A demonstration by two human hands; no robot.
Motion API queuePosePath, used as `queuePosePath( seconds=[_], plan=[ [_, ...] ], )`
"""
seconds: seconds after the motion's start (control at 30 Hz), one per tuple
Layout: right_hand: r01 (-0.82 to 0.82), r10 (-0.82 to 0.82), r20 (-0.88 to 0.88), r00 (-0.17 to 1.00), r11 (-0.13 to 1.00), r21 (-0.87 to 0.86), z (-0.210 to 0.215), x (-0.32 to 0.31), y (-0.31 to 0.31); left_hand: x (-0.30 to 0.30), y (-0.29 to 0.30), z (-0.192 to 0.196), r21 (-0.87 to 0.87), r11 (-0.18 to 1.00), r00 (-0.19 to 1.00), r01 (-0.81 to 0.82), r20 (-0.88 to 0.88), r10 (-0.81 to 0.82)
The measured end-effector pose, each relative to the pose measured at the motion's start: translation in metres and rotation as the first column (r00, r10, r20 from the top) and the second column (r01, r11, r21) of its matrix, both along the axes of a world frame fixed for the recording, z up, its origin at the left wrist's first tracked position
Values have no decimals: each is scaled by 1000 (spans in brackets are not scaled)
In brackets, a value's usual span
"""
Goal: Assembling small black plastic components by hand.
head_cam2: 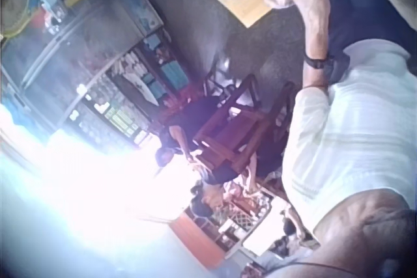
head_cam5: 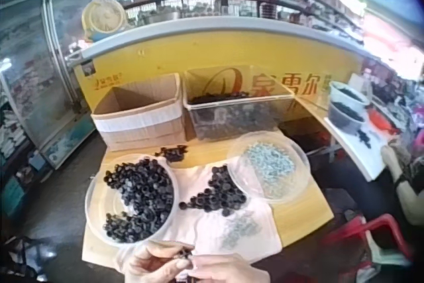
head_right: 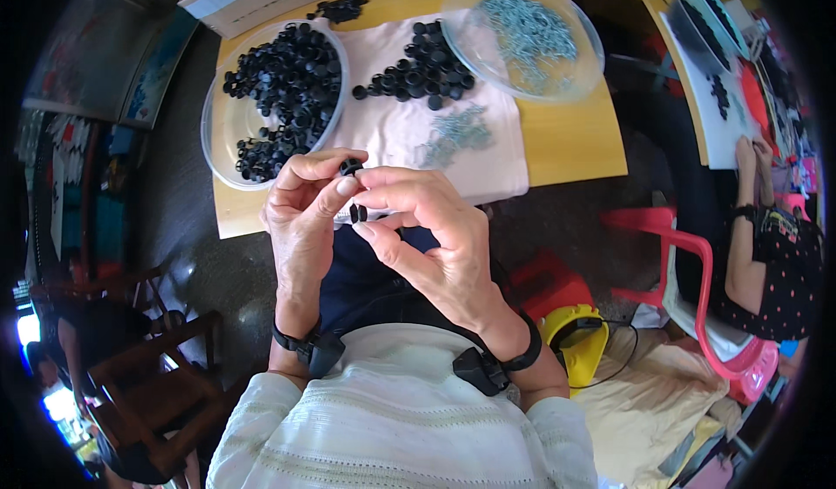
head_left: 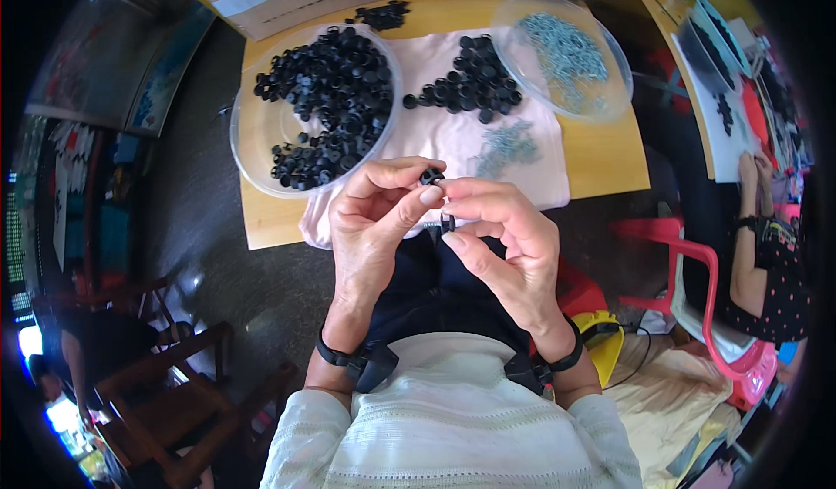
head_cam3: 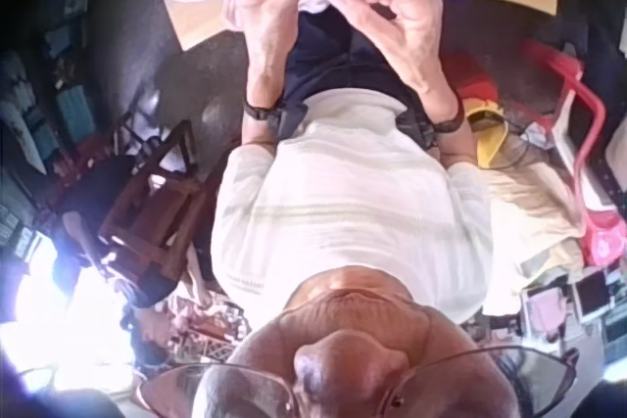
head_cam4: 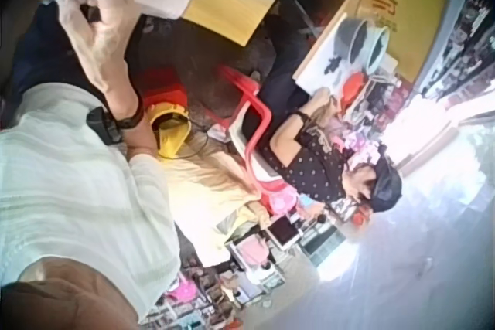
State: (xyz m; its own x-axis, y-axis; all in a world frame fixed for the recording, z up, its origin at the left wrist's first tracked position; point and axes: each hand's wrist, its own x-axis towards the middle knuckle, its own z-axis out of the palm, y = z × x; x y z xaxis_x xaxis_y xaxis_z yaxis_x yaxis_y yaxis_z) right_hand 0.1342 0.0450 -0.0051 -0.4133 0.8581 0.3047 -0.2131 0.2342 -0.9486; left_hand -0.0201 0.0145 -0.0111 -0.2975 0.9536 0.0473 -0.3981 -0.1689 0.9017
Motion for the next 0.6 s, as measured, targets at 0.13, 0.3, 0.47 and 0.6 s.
queuePosePath(
  seconds=[0.13,0.3,0.47,0.6],
  plan=[
    [2,-6,-48,999,997,-78,-3,14,-4,12,-4,-1,1,996,995,93,-45,-93],
    [-13,-1,-84,996,988,-157,-3,22,-8,10,-8,0,-13,982,972,187,-143,-187],
    [-31,19,-78,997,987,-157,-1,24,-9,3,-8,-3,61,971,915,231,-352,-196],
    [-86,55,-141,988,972,-219,-4,24,-8,-2,-8,-12,109,964,901,243,-394,-182]
  ],
)
